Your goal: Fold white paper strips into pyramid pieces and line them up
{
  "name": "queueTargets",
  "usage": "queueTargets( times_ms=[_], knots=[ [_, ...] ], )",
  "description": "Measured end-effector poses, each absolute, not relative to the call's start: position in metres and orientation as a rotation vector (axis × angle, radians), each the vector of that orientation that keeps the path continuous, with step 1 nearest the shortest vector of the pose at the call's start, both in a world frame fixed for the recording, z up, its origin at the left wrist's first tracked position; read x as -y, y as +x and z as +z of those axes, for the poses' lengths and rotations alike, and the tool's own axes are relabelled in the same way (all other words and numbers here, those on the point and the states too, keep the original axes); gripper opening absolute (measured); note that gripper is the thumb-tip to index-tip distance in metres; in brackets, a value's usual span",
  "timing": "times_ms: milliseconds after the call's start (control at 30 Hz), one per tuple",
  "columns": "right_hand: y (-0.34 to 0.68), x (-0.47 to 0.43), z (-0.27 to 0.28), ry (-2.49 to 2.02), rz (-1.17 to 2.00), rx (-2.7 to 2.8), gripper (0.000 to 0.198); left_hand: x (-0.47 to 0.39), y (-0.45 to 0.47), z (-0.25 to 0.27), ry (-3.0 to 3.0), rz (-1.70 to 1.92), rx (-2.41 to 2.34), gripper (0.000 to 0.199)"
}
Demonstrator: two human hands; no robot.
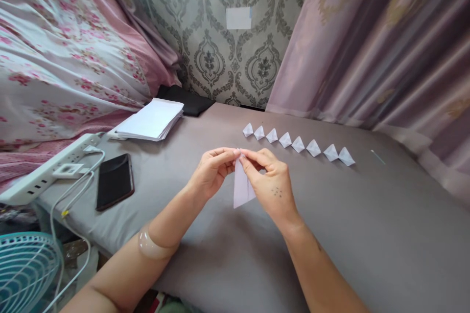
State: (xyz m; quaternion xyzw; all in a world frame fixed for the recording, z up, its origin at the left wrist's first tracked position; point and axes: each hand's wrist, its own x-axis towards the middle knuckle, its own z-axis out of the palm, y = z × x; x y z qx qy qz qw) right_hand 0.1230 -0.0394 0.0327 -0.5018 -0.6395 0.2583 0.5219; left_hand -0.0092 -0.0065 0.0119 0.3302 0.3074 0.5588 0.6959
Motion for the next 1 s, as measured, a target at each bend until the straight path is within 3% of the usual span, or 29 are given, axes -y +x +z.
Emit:
queueTargets(
  times_ms=[500,633,733,900,1000],
  knots=[
    [0.119,0.051,0.032,-1.284,-0.593,2.221,0.043,0.002,-0.01,0.002,0.72,1.273,-0.621,0.015],
    [0.117,0.053,0.028,-1.378,-0.749,2.259,0.041,-0.001,-0.008,-0.001,0.722,1.215,-0.576,0.021],
    [0.12,0.05,0.025,-1.426,-0.498,2.214,0.04,-0.004,-0.006,-0.005,0.708,1.154,-0.541,0.025],
    [0.138,0.039,0.025,-1.311,0.712,1.665,0.032,-0.004,-0.003,-0.007,0.652,1.094,-0.571,0.03],
    [0.145,0.038,0.024,-1.303,1.163,1.213,0.029,0.0,0.002,-0.008,0.641,1.099,-0.628,0.03]
  ],
)
